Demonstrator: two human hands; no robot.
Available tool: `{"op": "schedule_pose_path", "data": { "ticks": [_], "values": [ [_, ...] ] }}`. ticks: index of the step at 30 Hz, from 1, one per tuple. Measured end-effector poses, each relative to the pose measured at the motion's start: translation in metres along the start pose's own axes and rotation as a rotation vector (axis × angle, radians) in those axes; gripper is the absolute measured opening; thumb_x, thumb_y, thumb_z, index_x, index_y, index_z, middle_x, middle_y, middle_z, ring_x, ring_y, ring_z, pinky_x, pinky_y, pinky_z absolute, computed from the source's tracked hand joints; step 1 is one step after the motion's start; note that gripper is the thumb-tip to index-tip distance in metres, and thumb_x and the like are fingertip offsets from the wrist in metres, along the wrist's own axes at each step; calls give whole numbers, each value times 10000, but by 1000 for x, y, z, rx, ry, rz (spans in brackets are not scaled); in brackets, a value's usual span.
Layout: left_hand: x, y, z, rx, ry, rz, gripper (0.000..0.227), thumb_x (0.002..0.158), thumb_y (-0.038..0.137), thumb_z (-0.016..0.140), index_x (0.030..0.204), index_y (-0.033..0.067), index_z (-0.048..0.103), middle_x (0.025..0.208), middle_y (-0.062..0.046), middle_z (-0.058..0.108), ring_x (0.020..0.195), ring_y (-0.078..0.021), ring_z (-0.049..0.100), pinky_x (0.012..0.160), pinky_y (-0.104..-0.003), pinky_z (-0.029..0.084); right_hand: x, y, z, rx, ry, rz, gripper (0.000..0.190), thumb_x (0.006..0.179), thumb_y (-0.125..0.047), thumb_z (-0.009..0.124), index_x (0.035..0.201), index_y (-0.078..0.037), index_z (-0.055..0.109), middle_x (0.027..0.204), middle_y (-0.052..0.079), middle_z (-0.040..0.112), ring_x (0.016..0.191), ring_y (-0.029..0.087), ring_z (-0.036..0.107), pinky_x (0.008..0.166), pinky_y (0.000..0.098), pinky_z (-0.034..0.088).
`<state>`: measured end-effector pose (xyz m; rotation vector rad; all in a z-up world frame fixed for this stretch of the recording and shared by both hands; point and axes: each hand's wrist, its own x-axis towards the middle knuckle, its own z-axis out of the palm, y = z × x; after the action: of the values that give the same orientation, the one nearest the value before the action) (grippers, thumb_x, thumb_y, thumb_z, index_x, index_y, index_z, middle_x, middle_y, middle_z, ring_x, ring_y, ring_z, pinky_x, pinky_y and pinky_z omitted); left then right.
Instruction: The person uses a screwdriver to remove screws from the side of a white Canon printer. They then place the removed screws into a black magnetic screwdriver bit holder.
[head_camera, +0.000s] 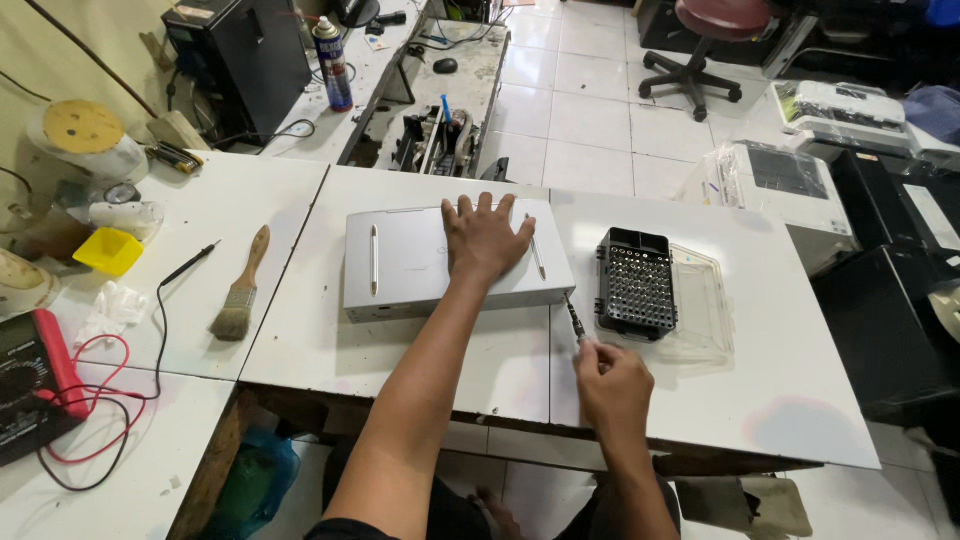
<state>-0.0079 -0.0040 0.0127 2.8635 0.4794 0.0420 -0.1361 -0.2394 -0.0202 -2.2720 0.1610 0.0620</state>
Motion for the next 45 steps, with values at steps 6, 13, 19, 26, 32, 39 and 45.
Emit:
{"op": "schedule_pose_path", "data": {
  "ticks": [6, 13, 19, 26, 32, 39, 45],
  "values": [
    [-23, 3, -25, -58, 79, 45, 613, 1071, 540, 448, 1556, 202, 612, 1511, -161, 637, 1482, -433, 525, 1269, -688, 244, 4, -16, -18, -79, -75, -11, 343, 1035, -315, 703, 1138, -12, 828, 933, 229, 795, 908, 403, 787, 729, 469, 582],
    [-21, 3, -21, -33, 82, 43, 608, 1076, 541, 454, 1556, 203, 615, 1507, -161, 642, 1475, -428, 533, 1265, -685, 250, -3, -23, -18, -145, -125, -27, 374, 1045, -254, 642, 1247, 35, 765, 933, 267, 797, 858, 402, 791, 689, 457, 600],
    [3, 0, 4, 30, 35, -9, 727, 1020, 687, 317, 1619, 312, 486, 1575, -76, 523, 1477, -396, 397, 1266, -633, 147, -8, -24, -37, -97, -232, 0, 527, 938, -274, 716, 1448, -142, 708, 1437, 82, 732, 1254, 212, 745, 1075, 323, 568],
    [7, -2, 12, 17, 59, -1, 729, 1014, 696, 319, 1601, 308, 511, 1552, -84, 543, 1463, -392, 406, 1266, -639, 143, -17, -25, -27, 409, -23, 172, 332, 1032, -195, 647, 1288, -86, 830, 823, 114, 768, 686, 124, 591, 639, 268, 447],
    [6, -1, 8, 11, 50, -1, 725, 1019, 689, 311, 1607, 310, 502, 1548, -88, 545, 1475, -402, 399, 1271, -636, 135, -27, -27, -12, 487, 113, 194, 340, 955, -149, 752, 1286, -104, 815, 917, 82, 747, 812, 145, 648, 657, 299, 523],
    [-19, 6, -18, -58, 103, 35, 606, 1078, 555, 489, 1542, 191, 629, 1479, -173, 656, 1471, -448, 535, 1261, -703, 263, -23, -25, -2, 586, 50, 273, 388, 1067, -255, 634, 1267, 58, 747, 821, 316, 766, 516, 342, 733, 402, 379, 599],
    [-17, 5, -13, -50, 122, 35, 594, 1065, 546, 512, 1527, 197, 647, 1465, -167, 668, 1459, -452, 549, 1252, -701, 280, -23, -10, 3, 269, 355, -127, 501, 793, -22, 905, 1274, -33, 765, 898, 213, 764, 766, 306, 719, 593, 397, 556]
  ]
}}
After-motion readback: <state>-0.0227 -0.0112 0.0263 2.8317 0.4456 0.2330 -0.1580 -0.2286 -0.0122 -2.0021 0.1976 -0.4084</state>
